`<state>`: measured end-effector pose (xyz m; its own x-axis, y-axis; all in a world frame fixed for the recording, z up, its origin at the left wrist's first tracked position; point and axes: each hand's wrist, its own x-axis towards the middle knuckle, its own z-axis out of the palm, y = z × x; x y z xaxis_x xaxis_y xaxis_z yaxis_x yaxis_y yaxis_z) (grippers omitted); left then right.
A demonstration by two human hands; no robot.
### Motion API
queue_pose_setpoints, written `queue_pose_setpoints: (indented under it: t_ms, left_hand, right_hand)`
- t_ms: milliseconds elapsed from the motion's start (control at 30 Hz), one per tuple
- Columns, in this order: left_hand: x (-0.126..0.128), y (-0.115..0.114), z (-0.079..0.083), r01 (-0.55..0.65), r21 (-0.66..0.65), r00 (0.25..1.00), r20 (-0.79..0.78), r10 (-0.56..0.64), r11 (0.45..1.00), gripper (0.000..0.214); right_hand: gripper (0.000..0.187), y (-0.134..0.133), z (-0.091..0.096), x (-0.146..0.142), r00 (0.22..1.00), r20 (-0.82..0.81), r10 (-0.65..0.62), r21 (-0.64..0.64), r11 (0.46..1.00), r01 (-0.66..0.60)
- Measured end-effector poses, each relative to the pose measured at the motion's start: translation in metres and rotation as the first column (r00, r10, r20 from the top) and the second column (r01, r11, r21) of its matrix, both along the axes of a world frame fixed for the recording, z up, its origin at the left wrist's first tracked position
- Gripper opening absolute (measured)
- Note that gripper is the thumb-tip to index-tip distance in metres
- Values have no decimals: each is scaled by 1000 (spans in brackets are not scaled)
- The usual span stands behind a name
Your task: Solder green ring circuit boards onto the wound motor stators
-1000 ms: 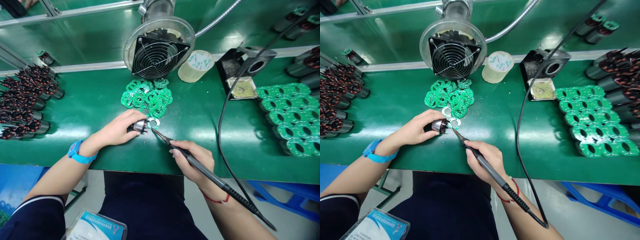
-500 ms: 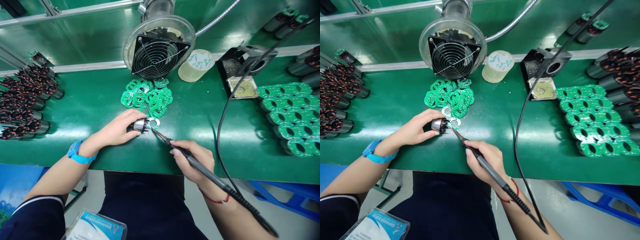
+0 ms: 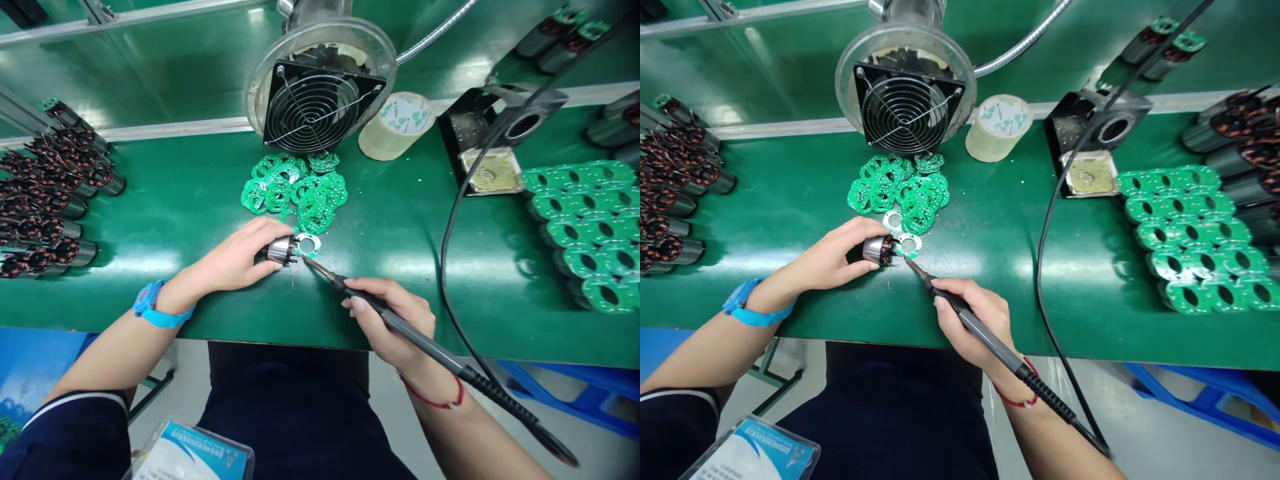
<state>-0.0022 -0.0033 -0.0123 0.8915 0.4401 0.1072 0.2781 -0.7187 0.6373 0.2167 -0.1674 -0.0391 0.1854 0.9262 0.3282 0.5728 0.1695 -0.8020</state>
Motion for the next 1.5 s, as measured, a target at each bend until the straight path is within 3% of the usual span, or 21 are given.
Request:
queue_pose_setpoints:
  t_ms: [133, 367, 500, 600, 767, 900, 1033, 1133, 1233, 1333, 1400, 1500]
  left_hand:
    - [0, 0, 1, -2, 1, 1000, -1, 2, 1000, 44]
    - [2, -1, 3, -15, 4, 999, -30, 15, 1000, 43]
    - [1, -3, 4, -29, -7, 998, -50, 28, 1000, 43]
    - [-1, -4, 5, -57, -13, 995, -80, 56, 998, 41]
    - [-4, 0, -9, -121, -28, 990, -80, 119, 992, 43]
    - [-2, -2, -12, -157, -45, 985, -75, 153, 987, 44]
    - [1, -9, -8, -274, -65, 958, -105, 266, 960, 48]
    - [1, -15, -10, -352, -212, 936, -70, 345, 912, 54]
    - [0, -19, -17, -291, -468, 943, 6, 332, 835, 58]
    - [0, -20, -22, -190, -594, 957, 68, 283, 782, 59]
    - [-1, -19, -23, -143, -574, 972, 72, 224, 806, 58]
    - [-1, -18, -19, -140, -387, 988, 5, 155, 911, 52]
  right_hand:
    - [12, 0, 0, 0, 1000, 11, 11, -5, 1000, -11]
    - [23, 0, -5, -1, 999, -34, -14, 120, 993, 18]
    - [36, 4, -1, -2, 998, 32, 45, 134, 990, -49]
    - [35, 6, 5, -4, 997, 65, 36, 132, 990, -44]
    - [33, 10, 3, 1, 993, 106, 57, 153, 986, -73]
    - [37, 15, 1, 3, 985, 131, 113, 55, 991, -121]
    - [31, 25, 5, -4, 985, 167, 47, -93, 995, -31]
    - [29, 34, 8, -14, 983, 185, 14, -160, 987, 16]
    - [35, 42, 8, -25, 997, 49, -62, -193, 979, 71]
    - [37, 47, 5, -36, 970, -180, -165, -125, 982, 144]
    - [36, 50, 3, -42, 918, -352, -182, -68, 983, 169]
    - [33, 53, 2, -50, 818, -557, -142, 10, 984, 177]
